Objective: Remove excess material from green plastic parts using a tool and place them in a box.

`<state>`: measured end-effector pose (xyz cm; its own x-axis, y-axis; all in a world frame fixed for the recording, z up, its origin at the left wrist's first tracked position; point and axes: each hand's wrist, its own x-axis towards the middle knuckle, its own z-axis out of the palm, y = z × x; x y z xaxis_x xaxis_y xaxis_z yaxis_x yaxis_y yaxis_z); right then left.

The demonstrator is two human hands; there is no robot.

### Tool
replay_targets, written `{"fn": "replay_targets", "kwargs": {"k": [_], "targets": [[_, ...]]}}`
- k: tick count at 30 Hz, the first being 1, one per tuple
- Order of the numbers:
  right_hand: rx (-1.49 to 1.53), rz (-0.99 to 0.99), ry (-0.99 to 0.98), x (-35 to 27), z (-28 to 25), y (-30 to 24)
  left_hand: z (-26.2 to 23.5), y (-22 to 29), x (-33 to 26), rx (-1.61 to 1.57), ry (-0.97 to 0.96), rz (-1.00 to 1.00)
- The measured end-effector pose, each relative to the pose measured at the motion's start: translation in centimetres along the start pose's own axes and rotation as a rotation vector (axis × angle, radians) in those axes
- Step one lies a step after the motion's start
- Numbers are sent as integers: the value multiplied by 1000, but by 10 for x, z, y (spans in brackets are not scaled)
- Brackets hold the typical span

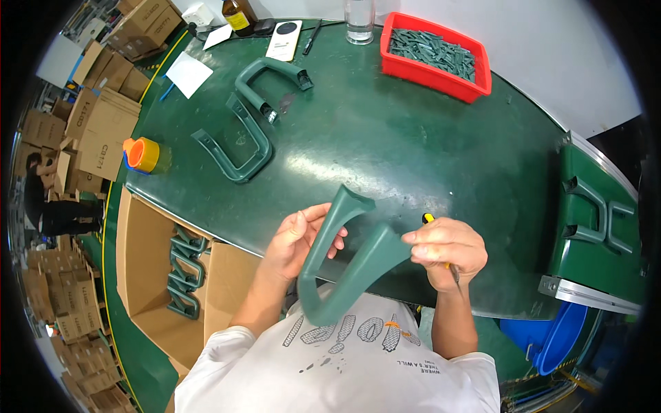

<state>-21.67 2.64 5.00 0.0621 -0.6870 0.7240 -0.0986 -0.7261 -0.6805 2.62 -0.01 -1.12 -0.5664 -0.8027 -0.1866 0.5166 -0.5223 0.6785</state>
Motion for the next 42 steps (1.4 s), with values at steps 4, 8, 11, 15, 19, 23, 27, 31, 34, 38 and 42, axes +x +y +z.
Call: {"fn": "replay_targets", "kwargs": {"k": [4, 8, 11, 15, 19, 23, 27, 31, 34, 38, 42], "targets": [[376, 143, -225, -11, 8, 2, 3, 10, 5, 534, 42, 110], [239, 863, 6, -21, 4, -10, 4, 8, 5, 904, 55, 495], [7, 907, 36, -31, 15, -1, 6, 7, 8, 965, 53, 636], [35, 871, 29, -27, 14, -15, 6, 8, 7, 908, 66, 715], [144, 939, 40, -15, 20, -26, 2, 3, 7, 691, 90, 635], [52, 1035, -152, -17, 20, -19, 7, 3, 7, 484, 68, 557], [68, 1054, -161, -23, 27, -17, 5, 3, 6, 305, 35, 499], [53, 996, -149, -27, 32, -15, 4, 2, 4, 260, 33, 464], [184, 886, -60, -37, 33, -13, 5, 4, 4, 261, 36, 469], [437, 745, 171, -31, 42, -25, 0, 4, 3, 339, 41, 475], [800, 1229, -107, -10, 29, -33, -1, 9, 3, 422, 37, 475]]}}
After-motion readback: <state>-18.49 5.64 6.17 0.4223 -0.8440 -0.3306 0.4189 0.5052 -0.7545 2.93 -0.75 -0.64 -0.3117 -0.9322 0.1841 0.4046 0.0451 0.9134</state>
